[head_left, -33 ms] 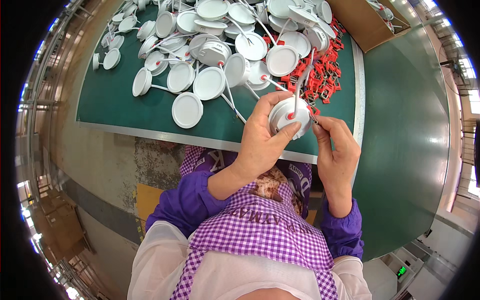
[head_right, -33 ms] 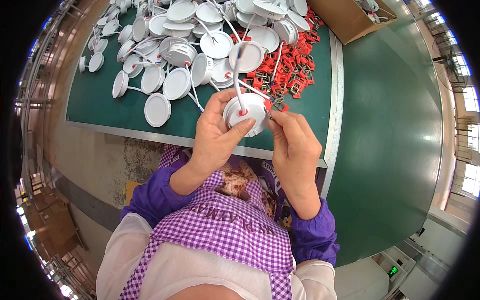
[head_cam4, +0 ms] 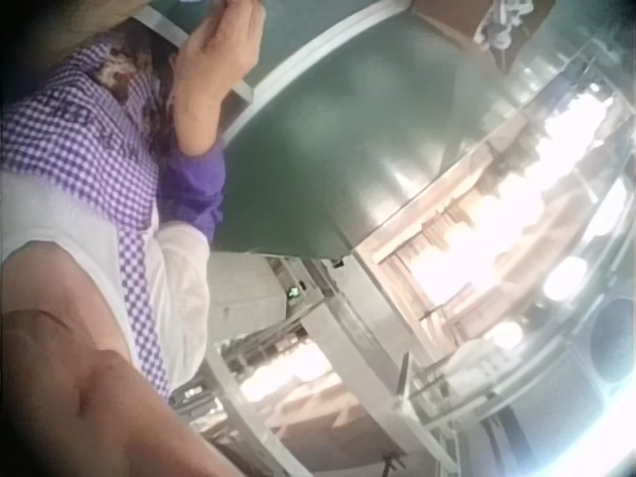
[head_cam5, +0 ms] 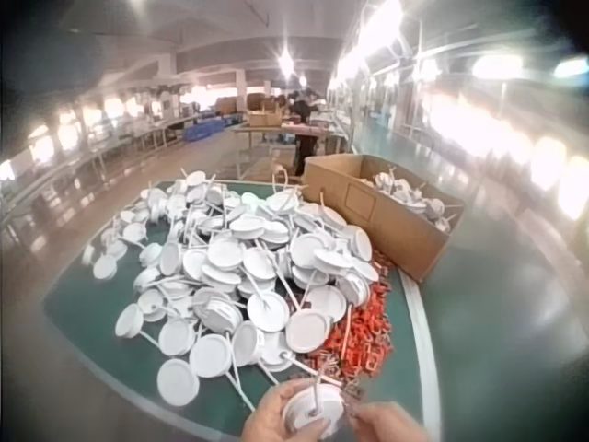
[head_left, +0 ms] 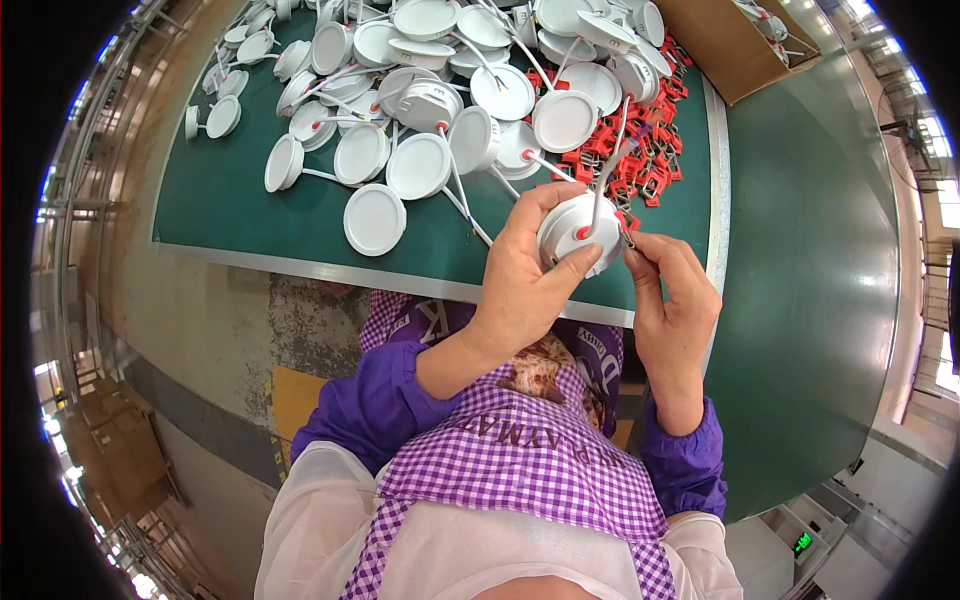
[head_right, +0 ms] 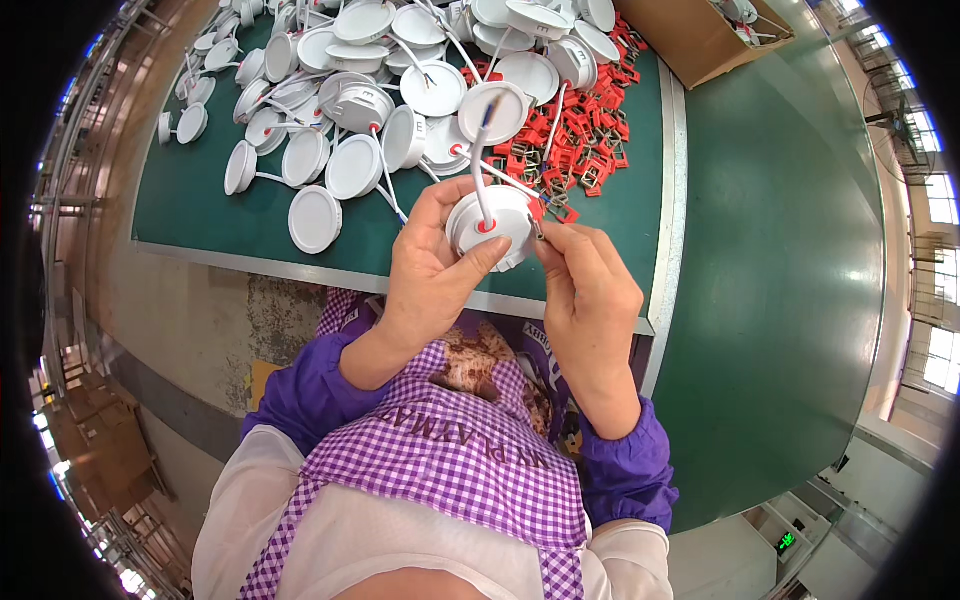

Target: Manually assembling LED light components by attaching red clips and wiring to the fixture housing.

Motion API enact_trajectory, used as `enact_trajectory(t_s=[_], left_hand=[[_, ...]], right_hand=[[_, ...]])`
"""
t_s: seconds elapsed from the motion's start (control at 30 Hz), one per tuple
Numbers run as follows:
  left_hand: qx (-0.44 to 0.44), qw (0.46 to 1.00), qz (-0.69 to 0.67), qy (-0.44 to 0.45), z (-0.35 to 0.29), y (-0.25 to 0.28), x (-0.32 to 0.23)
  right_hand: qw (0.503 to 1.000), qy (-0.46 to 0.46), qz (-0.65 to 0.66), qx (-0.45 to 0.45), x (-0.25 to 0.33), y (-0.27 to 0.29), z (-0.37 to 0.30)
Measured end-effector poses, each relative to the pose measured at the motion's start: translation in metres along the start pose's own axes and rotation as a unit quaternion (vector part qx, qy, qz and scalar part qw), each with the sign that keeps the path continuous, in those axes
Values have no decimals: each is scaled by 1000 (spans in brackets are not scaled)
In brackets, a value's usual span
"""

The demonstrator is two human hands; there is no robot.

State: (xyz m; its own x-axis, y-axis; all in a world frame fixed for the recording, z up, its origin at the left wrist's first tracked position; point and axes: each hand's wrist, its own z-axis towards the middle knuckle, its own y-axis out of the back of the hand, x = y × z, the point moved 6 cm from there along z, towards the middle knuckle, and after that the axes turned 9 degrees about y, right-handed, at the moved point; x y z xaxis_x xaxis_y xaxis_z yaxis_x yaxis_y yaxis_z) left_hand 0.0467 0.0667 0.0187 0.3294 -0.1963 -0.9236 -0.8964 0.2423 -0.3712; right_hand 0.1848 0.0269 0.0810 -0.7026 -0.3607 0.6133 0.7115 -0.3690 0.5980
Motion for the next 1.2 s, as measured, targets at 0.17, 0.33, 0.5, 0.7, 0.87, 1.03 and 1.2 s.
enact_trajectory(t_s=[0.17, 0.33, 0.5, 0.7, 0.87, 1.03, 1.2], left_hand=[[-3, 995, 89, -45, -3, 1, -8], [14, 996, 77, -30, -4, 0, -15], [8, 999, 39, -15, -5, 6, -13], [37, 999, 22, 20, -34, 13, -6], [29, 996, 80, 39, -60, 23, -8], [51, 997, 1, 61, -63, 33, -9], [51, 988, -23, 145, -66, 45, -5]], right_hand=[[1000, -9, 8, 0, -3, -5, -5], [999, -39, 11, -7, -4, -6, -5], [977, -100, 188, -8, -30, -13, -13], [887, -263, 363, 111, -18, -21, -38], [894, -265, 320, 164, -9, -26, -53], [883, -285, 325, 180, -7, -41, -49], [820, -359, 399, 198, -12, -63, -57]])
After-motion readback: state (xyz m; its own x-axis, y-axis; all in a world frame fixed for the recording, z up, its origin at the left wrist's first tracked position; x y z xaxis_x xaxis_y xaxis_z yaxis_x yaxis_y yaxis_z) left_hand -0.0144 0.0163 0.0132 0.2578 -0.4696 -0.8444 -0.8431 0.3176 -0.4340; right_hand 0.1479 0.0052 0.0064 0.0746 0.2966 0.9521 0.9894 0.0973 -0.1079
